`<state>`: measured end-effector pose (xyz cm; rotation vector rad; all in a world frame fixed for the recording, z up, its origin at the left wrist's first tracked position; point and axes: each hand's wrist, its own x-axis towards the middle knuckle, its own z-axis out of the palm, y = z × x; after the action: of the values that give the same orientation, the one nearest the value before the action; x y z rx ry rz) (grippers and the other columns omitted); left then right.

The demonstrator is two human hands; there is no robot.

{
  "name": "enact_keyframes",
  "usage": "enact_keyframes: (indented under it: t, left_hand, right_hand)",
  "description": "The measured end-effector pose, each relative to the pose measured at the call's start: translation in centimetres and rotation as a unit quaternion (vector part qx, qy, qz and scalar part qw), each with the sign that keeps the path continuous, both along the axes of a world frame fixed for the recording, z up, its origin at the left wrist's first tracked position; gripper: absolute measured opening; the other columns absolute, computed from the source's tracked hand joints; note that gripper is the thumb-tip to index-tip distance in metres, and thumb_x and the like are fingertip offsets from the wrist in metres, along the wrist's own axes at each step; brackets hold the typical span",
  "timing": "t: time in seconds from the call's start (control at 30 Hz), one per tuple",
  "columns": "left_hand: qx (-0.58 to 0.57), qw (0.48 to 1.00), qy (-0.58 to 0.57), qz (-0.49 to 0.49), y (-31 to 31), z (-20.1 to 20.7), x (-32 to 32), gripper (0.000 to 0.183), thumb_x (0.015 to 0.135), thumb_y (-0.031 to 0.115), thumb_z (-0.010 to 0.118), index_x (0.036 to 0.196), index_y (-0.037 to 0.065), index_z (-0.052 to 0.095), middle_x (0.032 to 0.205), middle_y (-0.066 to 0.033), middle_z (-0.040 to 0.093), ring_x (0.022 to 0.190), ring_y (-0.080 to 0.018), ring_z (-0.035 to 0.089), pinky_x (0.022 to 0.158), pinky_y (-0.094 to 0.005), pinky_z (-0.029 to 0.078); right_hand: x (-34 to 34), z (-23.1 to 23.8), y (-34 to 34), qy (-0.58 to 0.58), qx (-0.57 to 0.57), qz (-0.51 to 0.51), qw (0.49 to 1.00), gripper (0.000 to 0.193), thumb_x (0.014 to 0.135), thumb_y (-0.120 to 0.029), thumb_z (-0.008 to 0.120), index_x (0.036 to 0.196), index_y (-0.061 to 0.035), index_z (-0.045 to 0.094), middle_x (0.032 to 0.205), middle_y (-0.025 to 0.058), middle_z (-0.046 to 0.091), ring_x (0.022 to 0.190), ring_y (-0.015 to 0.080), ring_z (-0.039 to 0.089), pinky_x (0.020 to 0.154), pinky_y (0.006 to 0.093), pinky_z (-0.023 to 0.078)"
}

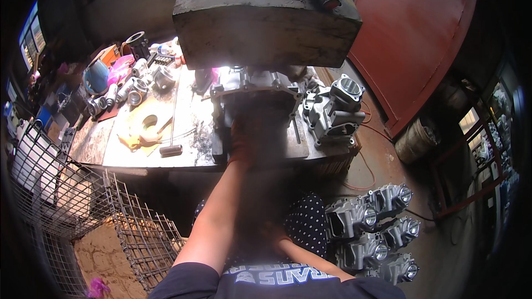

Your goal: The person places metal engine components into a machine for processing and then removes them, placing the finished parts into a wire cage.

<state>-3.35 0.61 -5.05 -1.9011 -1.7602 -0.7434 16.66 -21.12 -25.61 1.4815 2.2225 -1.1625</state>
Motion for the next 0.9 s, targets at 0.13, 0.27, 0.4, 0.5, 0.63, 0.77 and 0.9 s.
enact_keyframes:
  t: [0.13,0.27,0.4,0.5,0.63,0.77,0.9]
  left_hand:
    - [0.004,0.999,-0.044,-0.021,0.3,-0.1,0.2,0.055,0.081,0.025,0.059,0.131,0.006,0.047,0.126,-0.0119,0.053,0.120,-0.0271,0.047,0.111,-0.0454,0.026]
    - [0.098,0.896,0.381,0.205,2.4,-4.3,-1.5,0.049,0.083,0.022,0.054,0.129,0.006,0.048,0.126,-0.0133,0.053,0.120,-0.0279,0.047,0.110,-0.0452,0.027]
    - [0.126,0.853,0.412,0.293,2.7,-6.5,-2.9,0.045,0.087,0.019,0.047,0.130,0.005,0.047,0.128,-0.0156,0.051,0.120,-0.0301,0.046,0.109,-0.0430,0.028]
    - [-0.001,0.989,0.067,0.133,2.3,-2.8,-1.0,0.045,0.089,0.016,0.045,0.132,0.004,0.044,0.132,-0.0174,0.048,0.123,-0.0319,0.044,0.109,-0.0418,0.029]
    - [-0.107,0.981,-0.161,0.025,0.2,3.0,1.1,0.048,0.089,0.015,0.045,0.135,0.003,0.040,0.137,-0.0192,0.043,0.128,-0.0327,0.041,0.108,-0.0423,0.030]
    - [-0.124,0.977,-0.176,0.004,-1.0,4.7,1.5,0.048,0.089,0.015,0.045,0.135,0.002,0.040,0.138,-0.0196,0.042,0.130,-0.0317,0.039,0.108,-0.0425,0.030]
    - [-0.165,0.968,-0.186,-0.022,-1.3,6.7,2.8,0.049,0.089,0.015,0.046,0.136,0.003,0.041,0.136,-0.0183,0.045,0.129,-0.0307,0.041,0.108,-0.0431,0.031]
  right_hand:
    - [0.1,2.8,0.0,0.056,0.003,-0.086,0.995,0.045,0.088,-0.045,0.052,0.112,-0.0086,0.062,0.113,0.0201,0.061,0.106,0.0363,0.059,0.091,0.0434,0.045]
    - [1.1,-6.4,-0.9,0.027,0.042,0.062,0.997,0.040,0.096,-0.033,0.037,0.128,-0.0128,0.051,0.128,0.0151,0.050,0.121,0.0288,0.047,0.102,0.0404,0.037]
    - [0.3,-5.3,-0.8,0.079,-0.017,-0.011,0.997,0.036,0.097,-0.029,0.039,0.125,-0.0105,0.052,0.125,0.0139,0.053,0.114,0.0270,0.052,0.096,0.0401,0.042]
    - [0.0,0.3,0.0,0.151,-0.126,-0.210,0.958,0.031,0.096,-0.027,0.045,0.117,-0.0076,0.056,0.113,0.0163,0.061,0.103,0.0280,0.060,0.085,0.0368,0.048]
    - [-0.9,-1.2,0.3,0.236,-0.126,-0.105,0.958,0.034,0.093,-0.023,0.051,0.120,-0.0026,0.055,0.115,0.0149,0.061,0.104,0.0245,0.058,0.087,0.0351,0.048]
    - [1.8,4.1,4.5,0.414,-0.160,-0.004,0.896,0.039,0.089,-0.018,0.057,0.122,0.0024,0.054,0.117,0.0135,0.060,0.106,0.0210,0.057,0.089,0.0334,0.048]
    - [8.0,27.9,9.7,0.574,-0.060,0.050,0.815,0.031,0.087,-0.018,0.062,0.108,0.0051,0.060,0.105,0.0119,0.064,0.091,0.0173,0.061,0.079,0.0269,0.051]
